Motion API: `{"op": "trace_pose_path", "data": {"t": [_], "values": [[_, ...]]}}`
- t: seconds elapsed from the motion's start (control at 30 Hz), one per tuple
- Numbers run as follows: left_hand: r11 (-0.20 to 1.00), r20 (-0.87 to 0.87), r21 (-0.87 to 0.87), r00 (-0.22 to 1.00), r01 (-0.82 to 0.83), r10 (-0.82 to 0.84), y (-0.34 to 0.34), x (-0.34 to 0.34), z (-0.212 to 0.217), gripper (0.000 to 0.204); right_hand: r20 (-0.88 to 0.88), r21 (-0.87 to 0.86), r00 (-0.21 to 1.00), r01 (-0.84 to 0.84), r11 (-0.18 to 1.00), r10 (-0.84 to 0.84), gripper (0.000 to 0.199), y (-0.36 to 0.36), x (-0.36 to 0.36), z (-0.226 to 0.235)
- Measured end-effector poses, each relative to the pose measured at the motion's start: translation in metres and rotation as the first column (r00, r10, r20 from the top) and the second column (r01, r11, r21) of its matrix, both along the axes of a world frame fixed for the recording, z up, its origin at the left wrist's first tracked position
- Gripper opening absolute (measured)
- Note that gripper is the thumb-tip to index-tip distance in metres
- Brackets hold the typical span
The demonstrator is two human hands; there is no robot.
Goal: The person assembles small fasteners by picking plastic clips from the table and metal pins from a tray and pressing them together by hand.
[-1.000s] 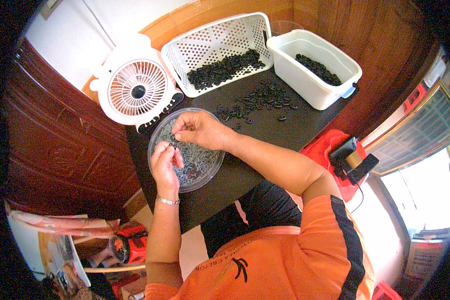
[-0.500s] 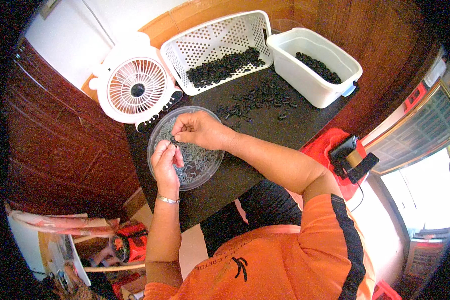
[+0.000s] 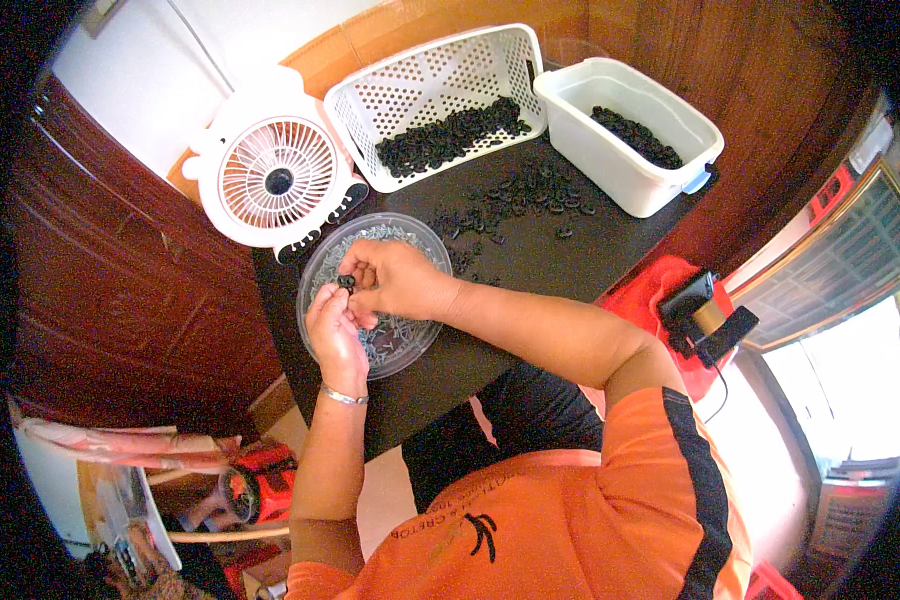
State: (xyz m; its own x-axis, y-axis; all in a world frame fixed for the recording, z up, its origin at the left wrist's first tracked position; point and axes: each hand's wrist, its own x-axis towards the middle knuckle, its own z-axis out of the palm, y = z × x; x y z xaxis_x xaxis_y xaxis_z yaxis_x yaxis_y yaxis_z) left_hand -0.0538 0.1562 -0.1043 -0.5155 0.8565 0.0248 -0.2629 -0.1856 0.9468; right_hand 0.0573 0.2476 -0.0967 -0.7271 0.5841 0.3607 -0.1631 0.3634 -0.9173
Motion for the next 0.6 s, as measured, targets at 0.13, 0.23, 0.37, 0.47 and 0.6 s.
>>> {"op": "trace_pose_path", "data": {"t": [0.13,0.23,0.37,0.47,0.6], "values": [[1.000,0.039,-0.001,0.999,-0.019,0.019,0.001,0.000,-0.002,0.012,0.030,0.072,0.999,0.042,0.997,-0.044,0.035,-0.001,0.000,0.003],[0.999,0.058,0.037,0.998,-0.014,0.012,0.002,0.001,-0.003,0.014,0.053,0.074,0.998,0.030,0.997,-0.034,0.035,-0.001,0.002,0.006],[0.999,0.065,0.038,0.998,0.000,-0.002,0.002,0.003,0.003,0.018,0.037,0.232,0.999,0.028,0.972,-0.038,0.035,0.002,0.007,0.011],[0.999,0.023,0.039,0.999,0.035,-0.036,0.002,0.003,0.004,0.019,0.018,0.295,0.999,0.035,0.955,-0.042,0.034,0.003,0.008,0.011],[1.000,-0.053,0.022,0.999,0.004,-0.003,0.001,0.004,0.003,0.021,0.020,0.345,0.995,0.090,0.934,-0.103,0.035,-0.002,0.006,0.012]]}}
